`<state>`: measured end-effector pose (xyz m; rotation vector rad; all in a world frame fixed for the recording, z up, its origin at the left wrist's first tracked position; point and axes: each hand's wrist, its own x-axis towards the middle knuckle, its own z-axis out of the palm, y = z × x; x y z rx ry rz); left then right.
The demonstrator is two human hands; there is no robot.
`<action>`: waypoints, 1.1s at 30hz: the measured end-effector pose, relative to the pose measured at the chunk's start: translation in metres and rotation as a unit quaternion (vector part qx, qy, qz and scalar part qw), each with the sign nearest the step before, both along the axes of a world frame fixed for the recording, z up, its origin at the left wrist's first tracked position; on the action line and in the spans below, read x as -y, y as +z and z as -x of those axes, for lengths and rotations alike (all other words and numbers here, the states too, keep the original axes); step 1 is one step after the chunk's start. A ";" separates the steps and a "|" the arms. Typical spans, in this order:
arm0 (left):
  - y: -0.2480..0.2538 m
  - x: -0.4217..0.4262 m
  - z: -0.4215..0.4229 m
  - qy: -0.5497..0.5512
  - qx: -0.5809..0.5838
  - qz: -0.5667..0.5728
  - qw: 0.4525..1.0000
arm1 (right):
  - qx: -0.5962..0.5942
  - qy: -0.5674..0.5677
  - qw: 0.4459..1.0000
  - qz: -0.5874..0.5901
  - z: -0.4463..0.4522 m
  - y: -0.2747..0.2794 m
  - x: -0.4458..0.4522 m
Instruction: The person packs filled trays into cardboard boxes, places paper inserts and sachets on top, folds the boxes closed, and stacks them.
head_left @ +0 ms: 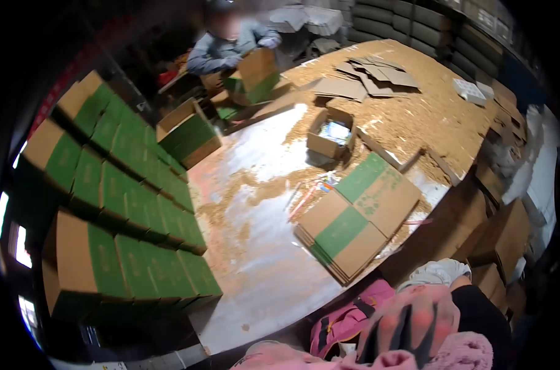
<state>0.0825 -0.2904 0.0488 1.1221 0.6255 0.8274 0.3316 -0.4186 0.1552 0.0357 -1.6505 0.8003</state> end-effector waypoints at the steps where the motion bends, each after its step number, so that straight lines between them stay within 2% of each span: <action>1: -0.001 0.000 -0.031 -0.048 0.057 0.011 0.997 | 0.005 0.000 1.000 0.006 -0.025 -0.007 0.009; 2: -0.007 0.004 -0.061 -0.092 0.115 0.032 0.989 | 0.010 -0.004 1.000 0.026 -0.053 -0.018 0.017; 3: -0.012 0.006 -0.095 -0.134 0.173 0.054 0.974 | 0.046 -0.042 0.991 0.117 -0.088 -0.035 0.024; 4: -0.019 0.009 -0.133 -0.158 0.208 0.079 0.962 | 0.054 -0.081 0.943 0.319 -0.129 -0.071 0.044; 5: -0.039 0.013 -0.169 -0.145 0.204 0.084 0.965 | -0.022 -0.133 0.883 0.450 -0.168 -0.097 0.047; 6: -0.067 0.017 -0.201 -0.089 0.139 0.056 0.985 | -0.027 -0.255 0.841 0.477 -0.209 -0.128 0.036; 7: -0.121 0.013 -0.214 0.005 -0.027 -0.031 0.999 | 0.159 -0.378 0.759 0.505 -0.262 -0.166 0.030; 8: -0.174 0.010 -0.229 0.086 -0.248 -0.106 0.959 | 0.325 -0.572 0.692 0.297 -0.305 -0.225 0.019; 9: -0.226 0.006 -0.243 0.140 -0.425 -0.123 0.886 | 0.408 -0.598 0.624 0.294 -0.327 -0.248 0.012; 10: -0.244 0.007 -0.253 0.188 -0.608 -0.173 0.751 | 0.484 -0.621 0.550 0.278 -0.347 -0.260 0.000; 12: -0.239 0.024 -0.272 0.197 -0.715 -0.134 0.658 | 0.561 -0.553 0.565 0.245 -0.354 -0.293 -0.022; 13: -0.242 0.028 -0.272 0.158 -0.733 -0.099 0.655 | 0.560 -0.531 0.596 0.223 -0.349 -0.312 -0.027; 14: -0.216 0.037 -0.290 0.159 -0.741 -0.090 0.646 | 0.559 -0.501 0.628 0.202 -0.343 -0.328 -0.027; 16: -0.225 0.031 -0.277 0.157 -0.716 -0.081 0.675 | 0.538 -0.524 0.631 0.195 -0.346 -0.319 -0.028; 18: -0.212 0.033 -0.293 0.067 -0.601 -0.130 0.786 | 0.540 -0.512 0.636 0.205 -0.352 -0.320 -0.029; 19: -0.211 0.036 -0.308 0.095 -0.545 -0.174 0.815 | 0.540 -0.504 0.639 0.216 -0.348 -0.319 -0.026; 21: -0.180 0.031 -0.321 0.211 -0.555 -0.091 0.800 | 0.557 -0.499 0.630 0.211 -0.346 -0.316 -0.024; 22: -0.184 0.022 -0.310 0.273 -0.559 -0.058 0.780 | 0.564 -0.501 0.622 0.209 -0.346 -0.315 -0.026; 24: -0.248 0.021 -0.267 0.290 -0.767 -0.095 0.564 | 0.572 -0.502 0.615 0.208 -0.338 -0.319 -0.025; 25: -0.274 0.014 -0.243 0.195 -0.712 0.045 0.673 | 0.571 -0.503 0.614 0.208 -0.333 -0.318 -0.024; 26: -0.282 0.019 -0.250 0.206 -0.742 -0.024 0.637 | 0.567 -0.506 0.615 0.210 -0.325 -0.318 -0.027; 27: -0.254 0.018 -0.251 0.200 -0.727 -0.043 0.656 | 0.591 -0.503 0.598 0.198 -0.327 -0.319 -0.029; 28: -0.216 0.024 -0.261 0.191 -0.708 -0.057 0.677 | 0.586 -0.489 0.607 0.222 -0.333 -0.322 -0.032; 30: -0.153 0.027 -0.259 0.142 -0.469 -0.117 0.864 | 0.577 -0.450 0.624 0.274 -0.340 -0.326 -0.037; 31: -0.118 0.025 -0.262 0.112 -0.329 -0.143 0.927 | 0.533 -0.390 0.656 0.365 -0.344 -0.312 -0.044; 32: -0.079 0.026 -0.270 0.136 -0.226 -0.094 0.960 | 0.451 -0.364 0.693 0.430 -0.343 -0.269 -0.045; 33: -0.048 0.019 -0.269 0.182 -0.086 0.015 0.979 | 0.472 -0.342 0.740 0.336 -0.344 -0.217 -0.038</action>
